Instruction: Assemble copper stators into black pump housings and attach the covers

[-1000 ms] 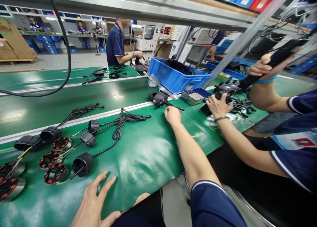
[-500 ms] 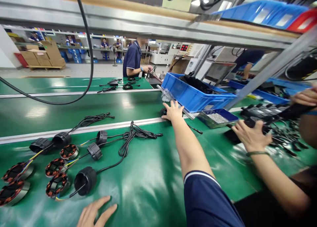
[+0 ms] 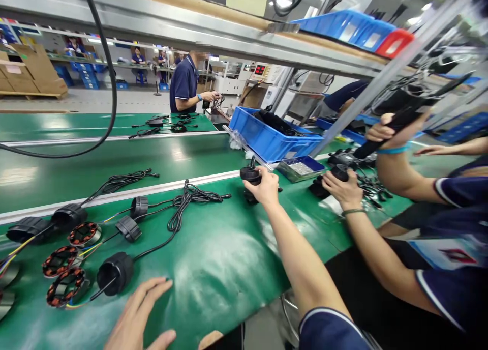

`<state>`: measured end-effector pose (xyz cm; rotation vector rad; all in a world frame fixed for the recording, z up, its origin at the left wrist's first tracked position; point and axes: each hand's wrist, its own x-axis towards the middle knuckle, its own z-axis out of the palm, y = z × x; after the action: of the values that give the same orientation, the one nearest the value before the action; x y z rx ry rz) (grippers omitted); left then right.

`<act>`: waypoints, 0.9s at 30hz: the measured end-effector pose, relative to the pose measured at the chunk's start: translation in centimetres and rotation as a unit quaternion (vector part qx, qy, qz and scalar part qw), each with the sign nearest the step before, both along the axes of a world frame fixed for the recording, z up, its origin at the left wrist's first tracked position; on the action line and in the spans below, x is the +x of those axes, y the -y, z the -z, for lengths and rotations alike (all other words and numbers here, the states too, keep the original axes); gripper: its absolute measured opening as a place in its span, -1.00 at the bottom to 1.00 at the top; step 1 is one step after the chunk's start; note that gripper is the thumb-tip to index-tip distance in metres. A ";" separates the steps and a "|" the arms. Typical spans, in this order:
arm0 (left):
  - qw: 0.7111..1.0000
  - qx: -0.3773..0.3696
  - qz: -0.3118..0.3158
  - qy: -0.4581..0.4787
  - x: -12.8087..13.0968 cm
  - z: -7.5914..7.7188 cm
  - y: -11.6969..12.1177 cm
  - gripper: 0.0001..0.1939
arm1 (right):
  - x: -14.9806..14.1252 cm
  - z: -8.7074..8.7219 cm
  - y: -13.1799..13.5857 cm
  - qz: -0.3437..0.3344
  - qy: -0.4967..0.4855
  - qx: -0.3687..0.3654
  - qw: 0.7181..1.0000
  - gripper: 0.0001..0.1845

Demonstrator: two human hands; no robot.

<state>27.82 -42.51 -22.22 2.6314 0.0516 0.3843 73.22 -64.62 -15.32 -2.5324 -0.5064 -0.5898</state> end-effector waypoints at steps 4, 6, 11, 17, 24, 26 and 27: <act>0.996 -0.089 -0.019 0.012 8.0 -5.7 2.3 -0.14 | -8.4 1.5 0.4 -0.074 0.047 0.100 0.991 -0.39; 0.993 -0.099 0.001 0.057 12.9 -8.2 3.4 0.04 | -12.9 2.2 -0.1 -0.108 0.062 0.137 0.983 -0.40; 0.992 -0.073 0.104 0.027 20.1 -10.7 4.9 -0.12 | -20.5 2.8 -0.8 -0.207 0.108 0.177 0.956 -0.28; 0.986 -0.037 0.159 -0.024 18.5 -10.7 4.1 -0.21 | -22.4 3.1 -0.4 -0.248 -0.089 0.204 0.943 0.42; 0.981 0.032 0.180 -0.056 17.3 -11.0 2.5 -0.21 | -23.3 4.2 -0.9 -0.212 -0.074 0.260 0.939 0.26; 0.984 0.024 0.167 -0.049 17.1 -10.8 2.5 -0.21 | -23.5 4.4 -1.0 -0.208 -0.059 0.261 0.941 0.15; 0.985 0.019 0.163 -0.047 17.0 -10.8 2.6 -0.21 | -23.5 4.5 -1.0 -0.210 -0.043 0.255 0.943 0.08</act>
<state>44.83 -45.10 -11.41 2.6313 -0.3556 0.1499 49.70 -63.65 -19.82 -1.8761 -0.7284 -0.3833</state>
